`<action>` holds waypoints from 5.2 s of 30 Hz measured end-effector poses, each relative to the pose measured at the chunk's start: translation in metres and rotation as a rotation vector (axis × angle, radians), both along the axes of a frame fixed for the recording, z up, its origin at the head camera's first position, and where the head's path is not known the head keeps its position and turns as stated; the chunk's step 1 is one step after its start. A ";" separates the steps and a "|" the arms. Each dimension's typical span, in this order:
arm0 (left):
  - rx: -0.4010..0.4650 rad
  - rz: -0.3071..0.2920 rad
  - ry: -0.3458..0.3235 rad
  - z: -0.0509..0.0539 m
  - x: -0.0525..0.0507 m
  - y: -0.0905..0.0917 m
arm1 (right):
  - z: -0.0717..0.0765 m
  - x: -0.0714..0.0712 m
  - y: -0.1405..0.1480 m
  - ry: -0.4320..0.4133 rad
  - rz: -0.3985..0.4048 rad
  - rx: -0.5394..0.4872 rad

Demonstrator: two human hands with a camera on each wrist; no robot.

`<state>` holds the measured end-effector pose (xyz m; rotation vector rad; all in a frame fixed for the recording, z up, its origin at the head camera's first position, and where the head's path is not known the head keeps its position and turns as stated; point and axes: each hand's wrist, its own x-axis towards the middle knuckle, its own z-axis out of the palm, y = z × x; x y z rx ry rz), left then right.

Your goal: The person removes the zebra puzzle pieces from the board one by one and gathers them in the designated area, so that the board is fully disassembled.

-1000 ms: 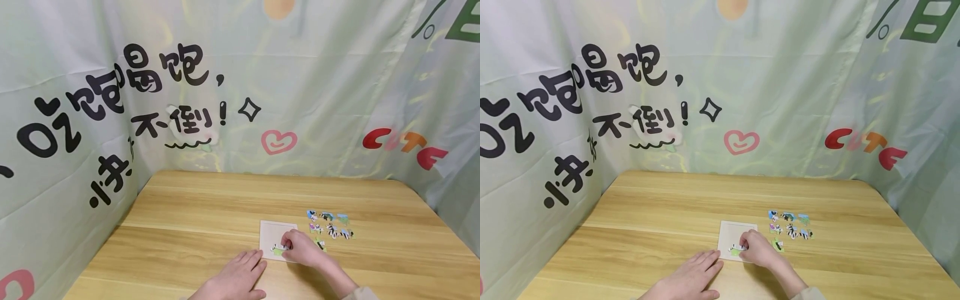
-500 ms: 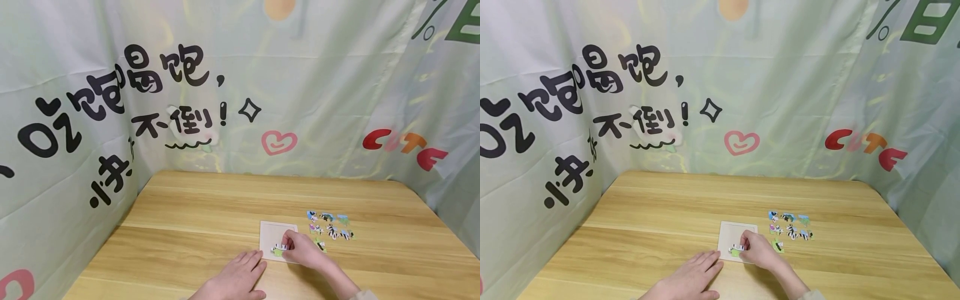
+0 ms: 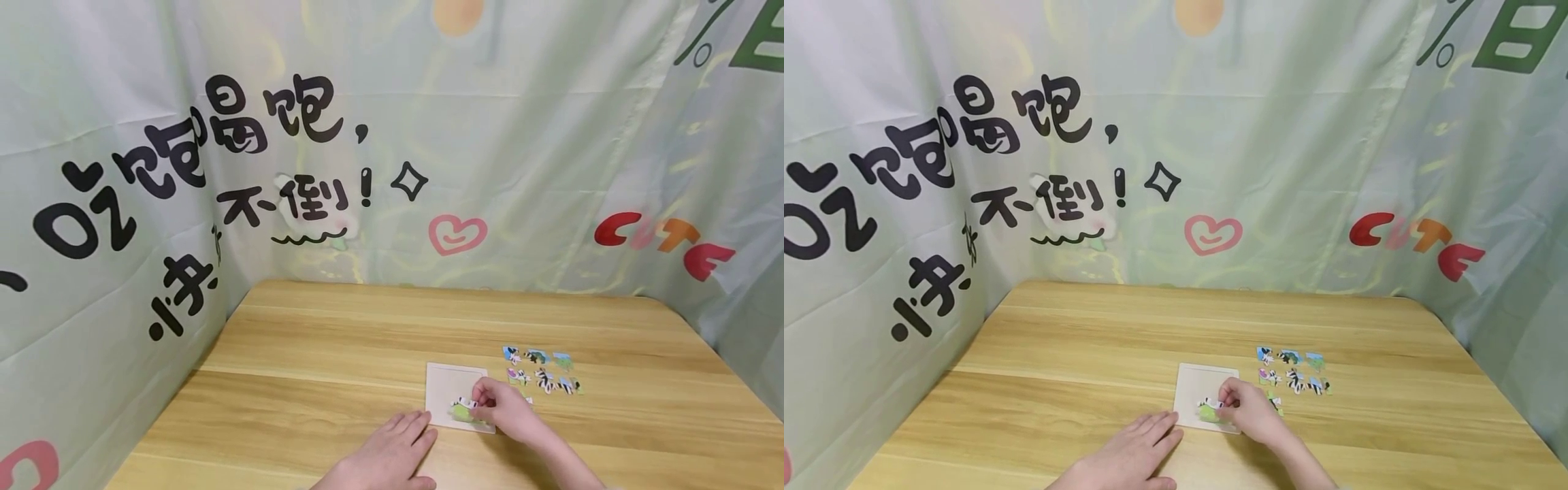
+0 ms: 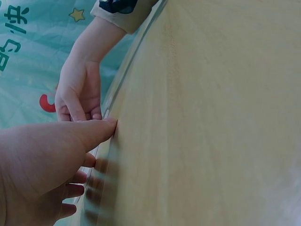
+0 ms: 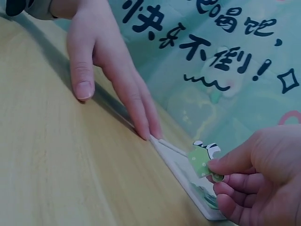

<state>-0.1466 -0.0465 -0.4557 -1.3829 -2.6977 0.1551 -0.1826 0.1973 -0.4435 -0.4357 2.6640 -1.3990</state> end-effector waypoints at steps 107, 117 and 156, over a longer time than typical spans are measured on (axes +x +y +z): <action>0.004 -0.002 -0.036 -0.002 -0.001 -0.002 | 0.001 0.000 0.029 0.049 -0.048 0.106; 0.013 -0.001 -0.042 -0.002 -0.001 -0.002 | -0.003 0.002 0.019 0.046 -0.030 0.134; 0.003 0.012 -0.074 0.000 -0.001 -0.001 | -0.002 0.007 0.007 0.059 -0.064 0.165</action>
